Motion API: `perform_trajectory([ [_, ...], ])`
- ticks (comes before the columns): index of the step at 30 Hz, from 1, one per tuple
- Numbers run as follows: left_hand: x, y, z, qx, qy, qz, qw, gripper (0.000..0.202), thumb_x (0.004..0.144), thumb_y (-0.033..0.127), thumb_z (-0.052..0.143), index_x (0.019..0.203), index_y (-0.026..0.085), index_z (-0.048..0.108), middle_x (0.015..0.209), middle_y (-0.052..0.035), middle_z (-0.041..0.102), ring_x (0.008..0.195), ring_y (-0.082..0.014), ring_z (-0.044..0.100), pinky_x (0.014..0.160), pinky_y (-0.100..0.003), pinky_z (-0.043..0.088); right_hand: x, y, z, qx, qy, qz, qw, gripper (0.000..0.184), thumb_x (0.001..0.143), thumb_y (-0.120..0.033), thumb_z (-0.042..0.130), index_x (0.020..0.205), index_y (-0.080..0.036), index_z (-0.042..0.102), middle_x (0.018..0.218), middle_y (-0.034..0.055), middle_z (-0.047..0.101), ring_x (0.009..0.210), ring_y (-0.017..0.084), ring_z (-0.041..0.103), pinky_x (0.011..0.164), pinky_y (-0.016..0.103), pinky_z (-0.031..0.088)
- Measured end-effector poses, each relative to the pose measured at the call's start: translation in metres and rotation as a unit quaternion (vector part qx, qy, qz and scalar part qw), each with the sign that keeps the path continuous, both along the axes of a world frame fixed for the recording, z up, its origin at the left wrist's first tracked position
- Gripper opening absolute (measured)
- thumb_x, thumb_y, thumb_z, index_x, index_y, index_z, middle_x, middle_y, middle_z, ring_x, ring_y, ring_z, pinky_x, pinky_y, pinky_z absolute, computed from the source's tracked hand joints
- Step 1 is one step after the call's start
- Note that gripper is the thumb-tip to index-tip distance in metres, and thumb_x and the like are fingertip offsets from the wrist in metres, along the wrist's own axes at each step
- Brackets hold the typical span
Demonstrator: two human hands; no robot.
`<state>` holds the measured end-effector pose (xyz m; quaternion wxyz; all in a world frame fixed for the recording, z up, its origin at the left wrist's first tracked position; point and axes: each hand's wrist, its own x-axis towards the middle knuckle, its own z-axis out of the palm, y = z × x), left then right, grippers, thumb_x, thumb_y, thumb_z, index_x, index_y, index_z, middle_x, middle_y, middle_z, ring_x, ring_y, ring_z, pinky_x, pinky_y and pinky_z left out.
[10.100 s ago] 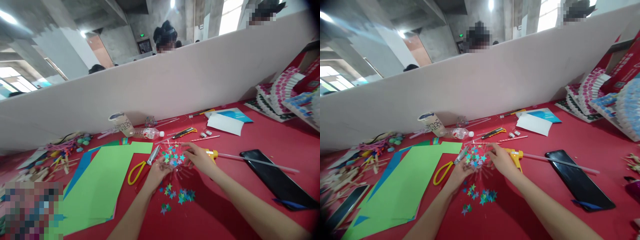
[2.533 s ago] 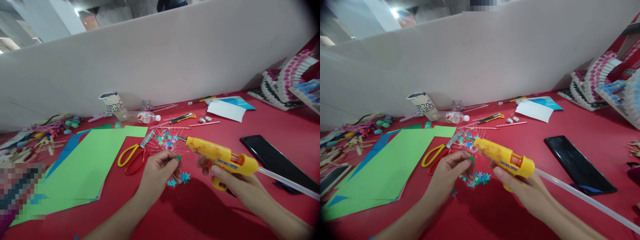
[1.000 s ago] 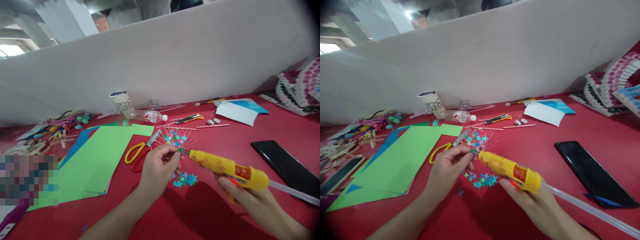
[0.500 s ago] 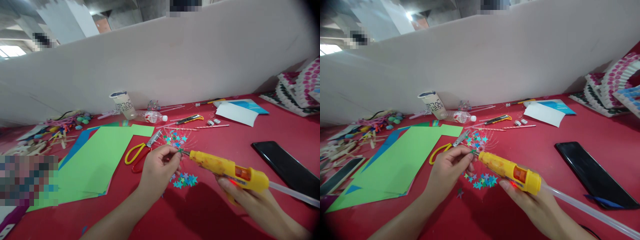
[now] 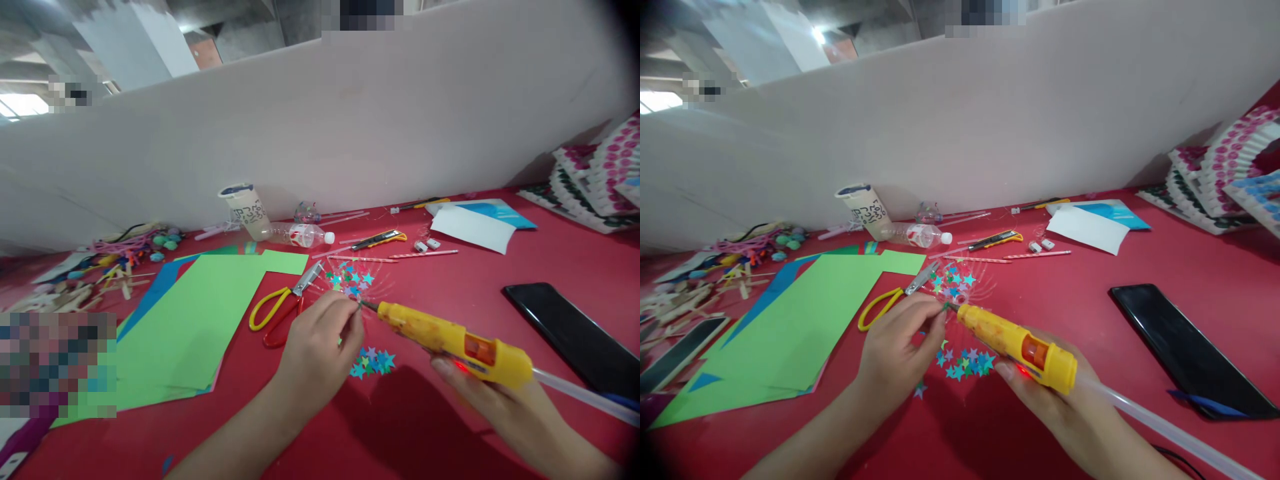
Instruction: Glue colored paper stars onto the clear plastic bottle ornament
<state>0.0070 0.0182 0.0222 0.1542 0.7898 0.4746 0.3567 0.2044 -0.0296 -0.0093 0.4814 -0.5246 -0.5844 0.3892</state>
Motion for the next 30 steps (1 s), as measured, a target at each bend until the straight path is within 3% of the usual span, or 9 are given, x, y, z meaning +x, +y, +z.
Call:
perform_trajectory([
  [2, 0.0, -0.002, 0.002, 0.0, -0.002, -0.005, 1.0, 0.015, 0.084, 0.018, 0.05, 0.078, 0.018, 0.063, 0.082, -0.0064, 0.065, 0.079, -0.0168, 0.059, 0.075, -0.028, 0.045, 0.005, 0.001, -0.003, -0.023, 0.009, -0.016, 1.0, 0.022, 0.072, -0.043, 0.065, 0.08, -0.023, 0.068, 0.07, 0.0041, 0.069, 0.062, 0.02, 0.064, 0.053, 0.025, 0.054],
  [5, 0.002, -0.001, 0.008, -0.161, -0.11, 0.001, 0.981, 0.015, 0.085, 0.025, 0.05, 0.077, 0.018, 0.061, 0.068, -0.0026, 0.063, 0.061, -0.0138, 0.06, 0.061, -0.025, 0.047, 0.016, 0.006, -0.004, -0.097, 0.054, -0.062, 0.992, 0.029, 0.076, -0.049, 0.06, 0.078, -0.02, 0.064, 0.064, 0.0034, 0.062, 0.051, 0.015, 0.055, 0.043, 0.023, 0.046],
  [8, 0.003, 0.002, 0.012, -0.338, -0.241, -0.016, 0.909, 0.017, 0.085, 0.03, 0.051, 0.077, 0.016, 0.058, 0.055, 0.0012, 0.059, 0.046, -0.0107, 0.056, 0.05, -0.022, 0.046, 0.026, 0.017, 0.0, -0.101, 0.105, -0.047, 0.988, 0.026, 0.077, -0.045, 0.059, 0.079, -0.019, 0.062, 0.065, 0.0015, 0.058, 0.054, 0.013, 0.049, 0.045, 0.023, 0.04],
  [12, 0.005, 0.003, 0.008, -0.441, -0.314, -0.069, 0.838, 0.017, 0.084, 0.029, 0.052, 0.075, 0.015, 0.055, 0.068, -0.0006, 0.061, 0.05, -0.0096, 0.057, 0.047, -0.021, 0.046, 0.037, 0.037, 0.0, -0.104, 0.122, -0.076, 0.984, 0.024, 0.073, -0.038, 0.065, 0.086, -0.018, 0.063, 0.081, 0.003, 0.064, 0.064, 0.014, 0.052, 0.054, 0.023, 0.041],
  [16, 0.011, -0.006, -0.002, -0.499, -0.316, -0.103, 0.801, 0.017, 0.083, 0.028, 0.051, 0.073, 0.014, 0.054, 0.067, 0.0, 0.058, 0.05, -0.0088, 0.057, 0.044, -0.019, 0.043, 0.05, 0.056, -0.013, -0.133, -0.08, -0.06, 0.986, 0.048, 0.085, -0.053, 0.043, 0.072, -0.013, 0.067, 0.059, 0.0059, 0.062, 0.055, 0.017, 0.056, 0.05, 0.026, 0.041],
  [18, 0.013, -0.011, -0.007, -0.517, -0.312, -0.102, 0.791, 0.019, 0.083, 0.029, 0.051, 0.072, 0.014, 0.053, 0.064, 0.001, 0.057, 0.047, -0.0082, 0.056, 0.043, -0.018, 0.041, 0.056, 0.062, -0.022, -0.095, -0.286, -0.043, 0.953, 0.053, 0.088, -0.052, 0.035, 0.067, -0.016, 0.067, 0.055, 0.0061, 0.06, 0.05, 0.018, 0.056, 0.048, 0.027, 0.039],
  [20, 0.013, -0.014, -0.01, -0.533, -0.303, -0.097, 0.784, 0.019, 0.082, 0.031, 0.052, 0.072, 0.015, 0.053, 0.062, 0.0018, 0.056, 0.045, -0.0074, 0.055, 0.041, -0.017, 0.039, 0.059, 0.065, -0.028, -0.064, -0.413, -0.03, 0.908, 0.047, 0.087, -0.051, 0.038, 0.072, -0.017, 0.069, 0.055, 0.0066, 0.06, 0.049, 0.018, 0.057, 0.046, 0.027, 0.036],
  [26, 0.008, -0.014, -0.014, -0.57, -0.305, -0.093, 0.758, 0.019, 0.081, 0.031, 0.054, 0.071, 0.015, 0.054, 0.059, 0.0026, 0.054, 0.043, -0.0065, 0.052, 0.038, -0.016, 0.037, 0.054, 0.065, -0.033, -0.075, -0.514, -0.038, 0.854, 0.041, 0.086, -0.047, 0.045, 0.069, -0.018, 0.067, 0.049, 0.0067, 0.057, 0.046, 0.02, 0.058, 0.045, 0.027, 0.032],
  [30, 0.005, -0.011, -0.013, -0.574, -0.322, -0.087, 0.748, 0.017, 0.081, 0.028, 0.053, 0.07, 0.014, 0.055, 0.058, 0.0026, 0.054, 0.042, -0.0057, 0.051, 0.037, -0.015, 0.035, 0.045, 0.059, -0.018, -0.09, -0.562, -0.074, 0.819, 0.04, 0.086, -0.045, 0.046, 0.064, -0.016, 0.063, 0.051, 0.0099, 0.058, 0.05, 0.024, 0.059, 0.047, 0.029, 0.032],
])
